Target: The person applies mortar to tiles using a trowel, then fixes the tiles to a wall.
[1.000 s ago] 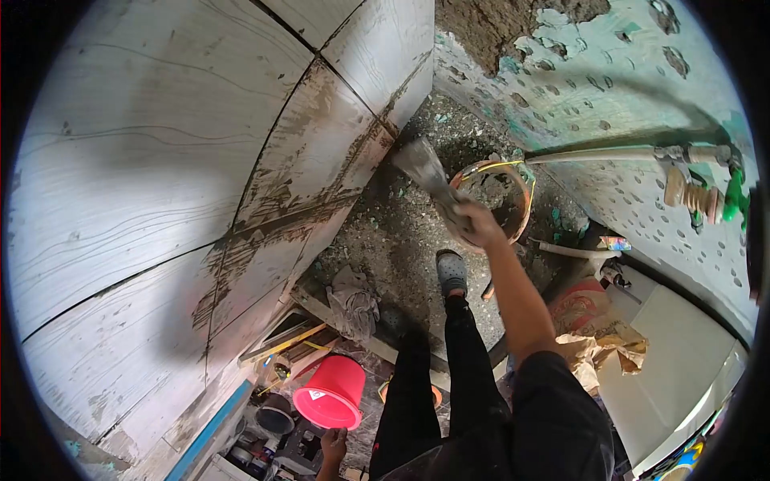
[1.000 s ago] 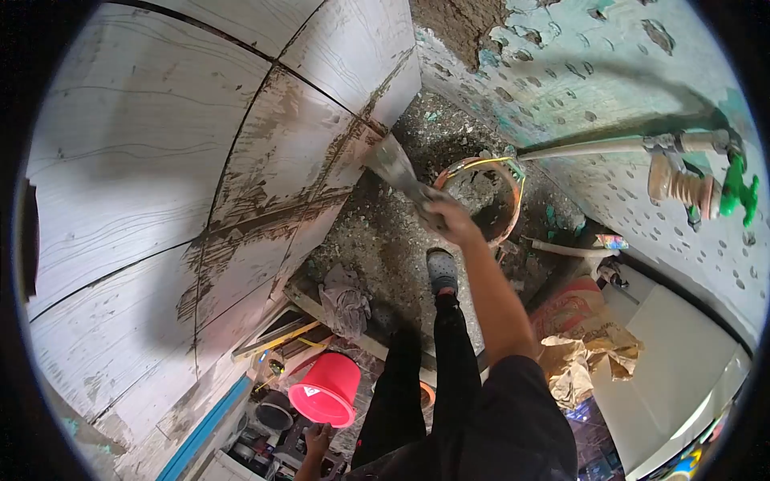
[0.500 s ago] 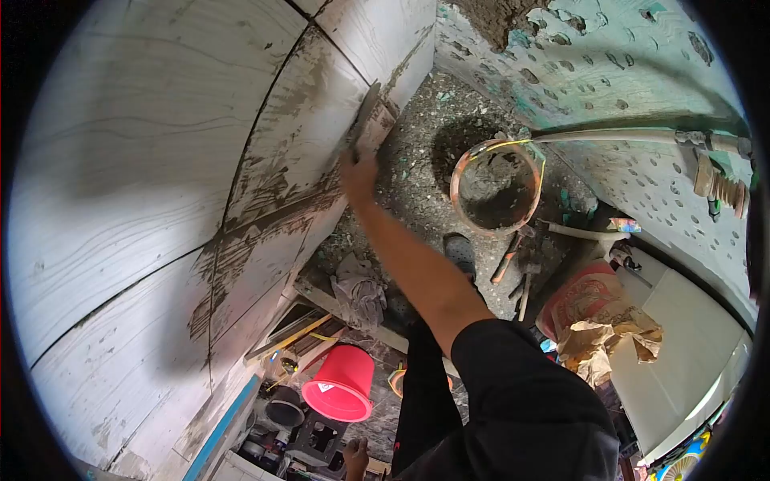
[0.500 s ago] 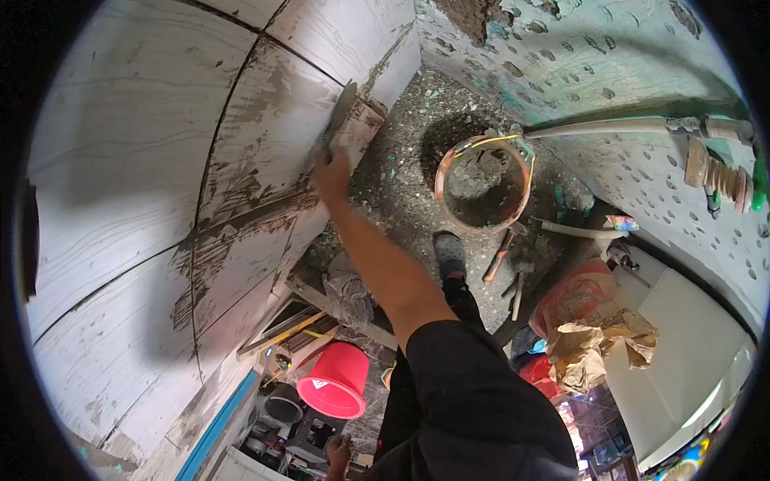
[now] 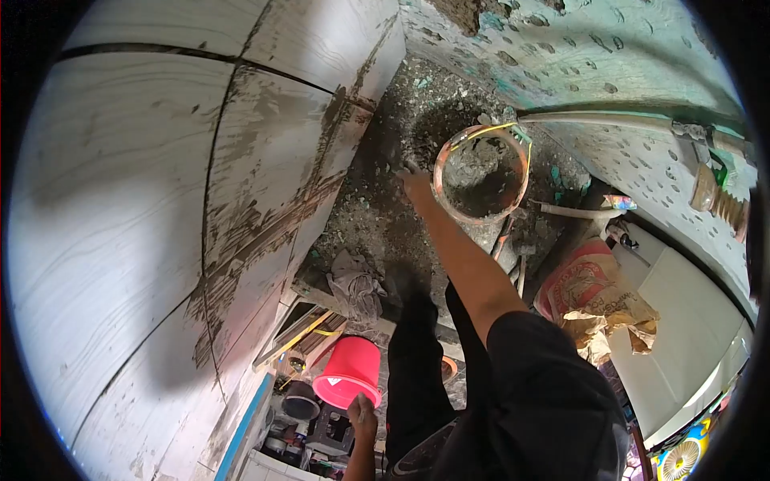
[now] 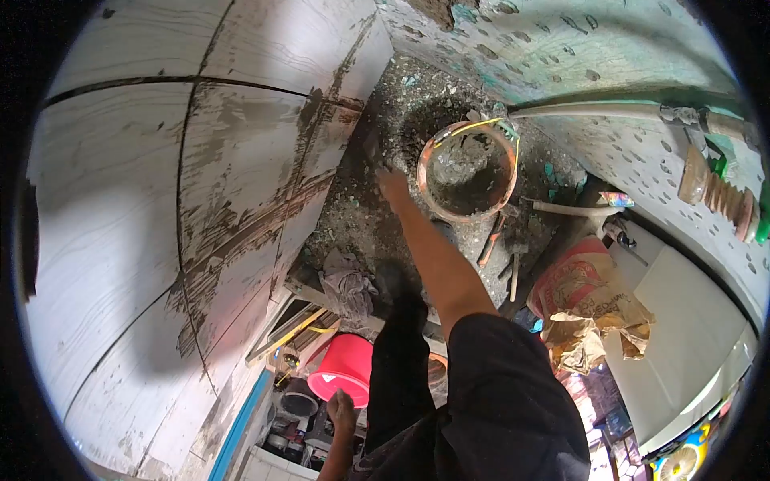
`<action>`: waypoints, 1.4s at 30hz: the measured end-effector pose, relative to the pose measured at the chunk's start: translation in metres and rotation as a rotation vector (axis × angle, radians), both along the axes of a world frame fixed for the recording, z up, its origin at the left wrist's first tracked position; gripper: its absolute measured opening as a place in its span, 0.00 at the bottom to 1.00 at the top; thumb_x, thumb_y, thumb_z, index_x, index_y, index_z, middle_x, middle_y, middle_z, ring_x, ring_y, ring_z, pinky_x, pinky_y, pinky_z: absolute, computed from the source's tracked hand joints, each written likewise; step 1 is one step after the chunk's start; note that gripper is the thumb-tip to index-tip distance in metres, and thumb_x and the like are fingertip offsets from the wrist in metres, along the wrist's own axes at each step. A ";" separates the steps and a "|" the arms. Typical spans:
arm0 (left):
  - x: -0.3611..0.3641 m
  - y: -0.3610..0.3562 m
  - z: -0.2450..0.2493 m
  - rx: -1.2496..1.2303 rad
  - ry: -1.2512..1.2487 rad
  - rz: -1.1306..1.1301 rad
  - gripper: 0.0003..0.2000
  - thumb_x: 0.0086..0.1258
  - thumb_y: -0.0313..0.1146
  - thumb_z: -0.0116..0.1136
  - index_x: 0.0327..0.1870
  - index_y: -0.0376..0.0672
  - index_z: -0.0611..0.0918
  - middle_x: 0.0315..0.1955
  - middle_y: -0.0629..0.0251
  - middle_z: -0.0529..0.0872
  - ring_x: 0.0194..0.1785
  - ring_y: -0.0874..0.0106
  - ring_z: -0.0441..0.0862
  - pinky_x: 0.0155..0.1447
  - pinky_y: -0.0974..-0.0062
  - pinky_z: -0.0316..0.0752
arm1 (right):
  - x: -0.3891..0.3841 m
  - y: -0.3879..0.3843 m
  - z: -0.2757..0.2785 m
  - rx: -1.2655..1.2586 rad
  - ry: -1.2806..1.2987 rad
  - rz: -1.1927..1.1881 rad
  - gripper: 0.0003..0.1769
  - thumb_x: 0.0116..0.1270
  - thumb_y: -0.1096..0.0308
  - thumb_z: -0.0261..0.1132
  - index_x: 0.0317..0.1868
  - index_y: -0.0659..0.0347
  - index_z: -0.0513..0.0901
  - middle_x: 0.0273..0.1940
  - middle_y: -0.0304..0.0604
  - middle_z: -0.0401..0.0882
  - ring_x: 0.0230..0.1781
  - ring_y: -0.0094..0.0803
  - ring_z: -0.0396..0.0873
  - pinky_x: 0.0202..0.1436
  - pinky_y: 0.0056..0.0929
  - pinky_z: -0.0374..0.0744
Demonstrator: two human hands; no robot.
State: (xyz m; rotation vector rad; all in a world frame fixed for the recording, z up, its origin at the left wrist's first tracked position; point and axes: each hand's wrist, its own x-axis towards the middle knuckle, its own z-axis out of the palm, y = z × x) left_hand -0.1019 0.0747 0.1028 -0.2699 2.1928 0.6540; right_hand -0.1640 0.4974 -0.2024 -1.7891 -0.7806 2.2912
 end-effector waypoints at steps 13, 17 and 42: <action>-0.090 0.120 -0.106 0.222 -0.090 -0.978 0.15 0.52 0.32 0.63 0.14 0.41 0.68 0.11 0.59 0.68 0.15 0.61 0.68 0.19 0.67 0.60 | -0.029 0.062 -0.198 0.985 -0.078 0.736 0.09 0.60 0.65 0.55 0.31 0.61 0.77 0.22 0.43 0.76 0.20 0.30 0.75 0.20 0.34 0.72; -0.122 0.122 -0.116 0.222 -0.073 -1.025 0.15 0.50 0.31 0.64 0.13 0.42 0.68 0.11 0.60 0.68 0.14 0.62 0.68 0.18 0.68 0.61 | -0.081 0.078 -0.146 0.043 0.032 0.098 0.09 0.58 0.65 0.57 0.27 0.62 0.75 0.16 0.37 0.68 0.14 0.26 0.66 0.17 0.32 0.64; -0.134 0.106 -0.141 0.256 -0.130 -1.227 0.14 0.53 0.31 0.60 0.13 0.41 0.68 0.12 0.60 0.69 0.14 0.61 0.68 0.17 0.67 0.61 | -0.168 -0.069 -0.072 0.678 -0.200 0.005 0.27 0.60 0.67 0.56 0.59 0.67 0.63 0.53 0.61 0.66 0.54 0.55 0.65 0.57 0.38 0.65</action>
